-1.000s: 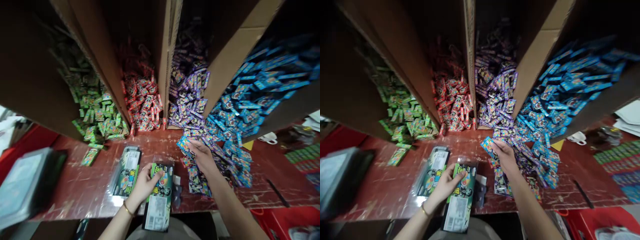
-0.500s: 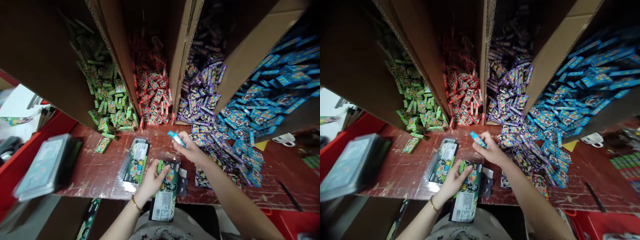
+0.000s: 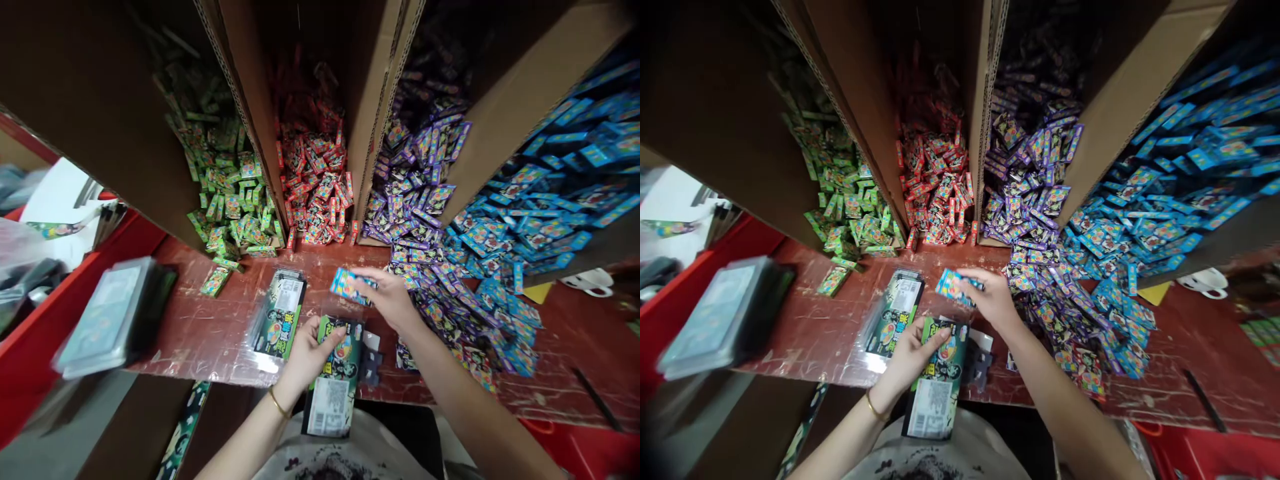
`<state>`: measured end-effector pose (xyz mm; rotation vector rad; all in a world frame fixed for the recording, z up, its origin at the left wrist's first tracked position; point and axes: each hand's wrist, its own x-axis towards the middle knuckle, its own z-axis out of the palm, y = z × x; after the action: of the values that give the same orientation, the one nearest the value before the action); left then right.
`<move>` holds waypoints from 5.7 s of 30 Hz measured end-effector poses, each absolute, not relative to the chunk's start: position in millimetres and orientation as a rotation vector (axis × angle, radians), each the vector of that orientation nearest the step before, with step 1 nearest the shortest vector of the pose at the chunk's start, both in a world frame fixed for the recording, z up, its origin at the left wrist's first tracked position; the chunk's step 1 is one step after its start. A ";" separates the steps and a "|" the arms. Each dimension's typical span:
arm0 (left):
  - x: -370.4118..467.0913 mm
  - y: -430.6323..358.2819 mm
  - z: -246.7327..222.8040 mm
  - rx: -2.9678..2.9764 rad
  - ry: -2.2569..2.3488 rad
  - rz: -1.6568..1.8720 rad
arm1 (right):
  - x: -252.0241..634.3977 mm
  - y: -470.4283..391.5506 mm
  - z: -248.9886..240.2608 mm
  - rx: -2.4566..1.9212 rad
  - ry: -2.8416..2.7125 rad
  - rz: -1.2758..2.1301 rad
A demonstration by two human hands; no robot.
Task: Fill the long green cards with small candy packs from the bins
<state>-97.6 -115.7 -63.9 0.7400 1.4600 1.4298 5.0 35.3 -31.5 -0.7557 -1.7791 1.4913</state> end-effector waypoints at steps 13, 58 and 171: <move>-95.1 -118.2 -68.6 0.682 1.471 1.445 | 17.2 24.6 -50.0 -0.600 -2.119 1.469; -132.5 -130.3 -57.7 0.747 1.650 1.354 | 1.3 -18.2 -67.4 -0.850 -1.816 1.904; -128.5 -81.2 -11.8 1.190 1.775 1.215 | 68.1 5.2 -42.3 -1.061 -1.733 1.191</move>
<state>-128.5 -81.2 -11.8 1.1897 1.7747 1.2147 68.1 5.2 -42.3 -1.0606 -1.7334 1.1913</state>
